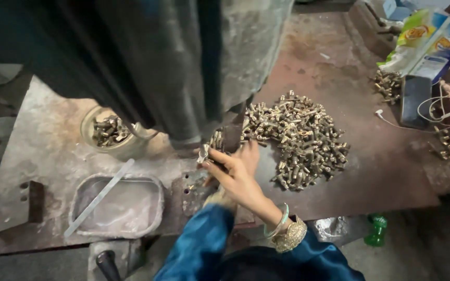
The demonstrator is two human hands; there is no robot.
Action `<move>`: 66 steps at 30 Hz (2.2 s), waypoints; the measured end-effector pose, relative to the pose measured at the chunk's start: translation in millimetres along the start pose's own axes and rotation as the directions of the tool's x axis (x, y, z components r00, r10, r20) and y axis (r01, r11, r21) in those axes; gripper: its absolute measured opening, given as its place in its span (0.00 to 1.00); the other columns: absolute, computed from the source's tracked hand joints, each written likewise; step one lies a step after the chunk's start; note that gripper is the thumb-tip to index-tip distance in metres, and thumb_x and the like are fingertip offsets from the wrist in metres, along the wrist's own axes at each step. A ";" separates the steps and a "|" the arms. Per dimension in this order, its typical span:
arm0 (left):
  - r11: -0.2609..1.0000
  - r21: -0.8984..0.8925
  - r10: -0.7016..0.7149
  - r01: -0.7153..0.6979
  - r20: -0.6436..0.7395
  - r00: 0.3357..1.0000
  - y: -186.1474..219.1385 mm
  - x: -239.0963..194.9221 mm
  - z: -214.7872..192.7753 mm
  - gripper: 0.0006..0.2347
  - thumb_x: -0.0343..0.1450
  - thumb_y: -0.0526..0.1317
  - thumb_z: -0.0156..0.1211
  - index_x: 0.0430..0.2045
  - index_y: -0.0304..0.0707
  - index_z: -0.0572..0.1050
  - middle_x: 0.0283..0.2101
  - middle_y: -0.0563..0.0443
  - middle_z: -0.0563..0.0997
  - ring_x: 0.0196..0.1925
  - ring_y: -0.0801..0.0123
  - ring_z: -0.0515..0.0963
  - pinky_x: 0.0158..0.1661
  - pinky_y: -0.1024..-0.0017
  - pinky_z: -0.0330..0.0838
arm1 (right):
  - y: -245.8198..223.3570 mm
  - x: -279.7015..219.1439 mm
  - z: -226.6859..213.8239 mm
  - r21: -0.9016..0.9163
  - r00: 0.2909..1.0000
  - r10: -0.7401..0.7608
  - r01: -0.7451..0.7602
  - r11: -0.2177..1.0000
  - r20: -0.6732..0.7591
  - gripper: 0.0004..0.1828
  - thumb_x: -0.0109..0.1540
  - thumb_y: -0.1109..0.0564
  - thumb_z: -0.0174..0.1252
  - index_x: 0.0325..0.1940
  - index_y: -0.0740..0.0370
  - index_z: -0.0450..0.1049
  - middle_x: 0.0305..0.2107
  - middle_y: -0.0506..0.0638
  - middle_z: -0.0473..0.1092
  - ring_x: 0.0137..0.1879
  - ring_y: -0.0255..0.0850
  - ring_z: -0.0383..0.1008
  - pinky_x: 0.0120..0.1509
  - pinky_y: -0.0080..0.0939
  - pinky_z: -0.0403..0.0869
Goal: The person picks small brass fittings from a pile and a container, places one into a fixture under a bench press, and operates the press to form or assemble the part, then sets the finished piece aside and repeats with the next piece.
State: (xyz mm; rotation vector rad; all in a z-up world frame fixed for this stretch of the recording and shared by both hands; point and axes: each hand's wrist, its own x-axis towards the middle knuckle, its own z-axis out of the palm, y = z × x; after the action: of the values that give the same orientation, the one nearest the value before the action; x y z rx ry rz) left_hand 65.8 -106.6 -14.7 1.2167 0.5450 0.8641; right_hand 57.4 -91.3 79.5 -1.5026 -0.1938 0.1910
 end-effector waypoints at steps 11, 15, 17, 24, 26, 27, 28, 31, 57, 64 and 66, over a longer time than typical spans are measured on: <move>0.470 0.063 0.312 -0.881 0.921 0.233 102.0 106.2 -166.8 0.14 0.63 0.28 0.60 0.42 0.38 0.78 0.46 0.46 0.81 0.52 0.53 0.79 0.52 0.58 0.71 | -64.7 33.3 -36.9 -0.184 0.861 0.138 -0.053 0.982 0.490 0.18 0.69 0.57 0.54 0.63 0.61 0.74 0.40 0.45 0.78 0.38 0.28 0.75 0.42 0.31 0.75; 0.469 0.222 0.372 -0.855 0.828 0.419 116.2 90.8 -155.7 0.13 0.61 0.28 0.60 0.37 0.40 0.78 0.47 0.48 0.81 0.52 0.53 0.78 0.51 0.59 0.70 | -62.1 37.9 -37.7 -0.201 0.846 0.164 -0.069 0.977 0.507 0.18 0.69 0.56 0.53 0.63 0.61 0.74 0.40 0.45 0.78 0.36 0.29 0.76 0.40 0.31 0.75; 0.421 0.178 0.424 -0.889 0.828 0.367 116.5 78.1 -134.0 0.08 0.63 0.34 0.63 0.35 0.39 0.80 0.42 0.51 0.80 0.51 0.56 0.78 0.50 0.57 0.68 | -63.4 36.7 -37.4 -0.165 0.830 0.124 -0.039 0.985 0.543 0.20 0.69 0.56 0.54 0.65 0.62 0.73 0.41 0.46 0.78 0.38 0.29 0.76 0.44 0.31 0.76; 0.178 0.354 0.064 -0.918 0.927 0.370 -45.3 30.3 -29.8 0.06 0.66 0.39 0.59 0.31 0.40 0.81 0.38 0.43 0.81 0.46 0.55 0.81 0.44 0.57 0.71 | -34.3 31.4 -40.0 -0.088 0.852 0.032 0.017 0.996 0.523 0.17 0.72 0.57 0.52 0.61 0.70 0.74 0.46 0.48 0.78 0.47 0.31 0.76 0.50 0.34 0.78; 0.399 0.313 0.169 -0.862 0.899 0.405 -83.4 27.3 -39.6 0.06 0.68 0.39 0.58 0.32 0.40 0.80 0.35 0.41 0.81 0.42 0.51 0.81 0.39 0.54 0.73 | -26.4 23.7 -33.8 -0.001 0.902 -0.029 0.032 0.999 0.430 0.20 0.71 0.57 0.51 0.66 0.66 0.71 0.45 0.48 0.77 0.43 0.31 0.75 0.47 0.35 0.78; 0.397 0.319 0.171 -0.861 0.896 0.411 -58.6 25.4 -55.9 0.06 0.68 0.39 0.58 0.32 0.40 0.80 0.35 0.41 0.81 0.42 0.51 0.81 0.39 0.54 0.73 | -18.5 15.6 -23.6 -0.001 0.899 -0.030 0.033 0.999 0.437 0.20 0.71 0.57 0.51 0.66 0.66 0.71 0.45 0.48 0.77 0.43 0.31 0.75 0.47 0.35 0.78; 0.582 0.266 0.134 -0.768 0.901 0.413 -33.9 23.7 -72.7 0.09 0.68 0.37 0.57 0.37 0.35 0.78 0.35 0.40 0.80 0.41 0.50 0.81 0.38 0.55 0.74 | -10.5 7.4 -12.9 0.036 0.966 -0.034 0.026 0.999 0.255 0.19 0.70 0.58 0.52 0.64 0.66 0.70 0.45 0.48 0.77 0.40 0.33 0.76 0.45 0.35 0.78; 0.742 0.221 0.105 -0.632 0.894 0.435 57.1 44.7 -120.6 0.11 0.66 0.35 0.58 0.41 0.32 0.77 0.34 0.39 0.80 0.39 0.48 0.80 0.38 0.56 0.75 | -7.1 4.7 -7.1 -0.005 0.995 -0.010 0.010 1.000 0.096 0.18 0.69 0.59 0.53 0.62 0.68 0.71 0.44 0.49 0.77 0.38 0.34 0.77 0.43 0.36 0.78; 0.789 0.392 -0.610 0.473 0.594 0.524 70.8 189.3 -241.4 0.10 0.65 0.33 0.70 0.37 0.28 0.83 0.33 0.45 0.88 0.33 0.69 0.85 0.36 0.74 0.78 | -3.8 -5.7 7.2 0.006 0.996 -0.086 0.086 0.996 0.011 0.21 0.71 0.60 0.49 0.68 0.67 0.68 0.43 0.50 0.75 0.38 0.33 0.74 0.44 0.35 0.76; 0.956 0.287 -0.190 -0.052 0.749 0.635 94.1 117.1 -209.5 0.07 0.65 0.31 0.69 0.34 0.31 0.81 0.34 0.49 0.86 0.35 0.71 0.87 0.35 0.76 0.80 | -4.2 -6.7 8.6 -0.068 0.998 -0.046 0.043 0.997 -0.041 0.19 0.70 0.60 0.50 0.65 0.68 0.70 0.41 0.51 0.75 0.35 0.34 0.74 0.41 0.34 0.76; 0.927 0.279 -0.059 -0.252 0.768 0.637 97.0 113.9 -205.6 0.06 0.64 0.31 0.69 0.32 0.33 0.82 0.35 0.49 0.84 0.33 0.69 0.87 0.33 0.75 0.79 | -1.6 -5.4 7.5 -0.010 0.998 -0.049 0.049 0.999 -0.028 0.18 0.71 0.60 0.50 0.63 0.70 0.71 0.42 0.51 0.76 0.35 0.34 0.75 0.40 0.34 0.77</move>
State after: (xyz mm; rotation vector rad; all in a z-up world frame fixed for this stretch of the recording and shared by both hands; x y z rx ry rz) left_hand -52.8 114.1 29.0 1.8291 -0.0871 0.2460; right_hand 50.4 -85.4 81.5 -1.5070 -0.2088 0.1292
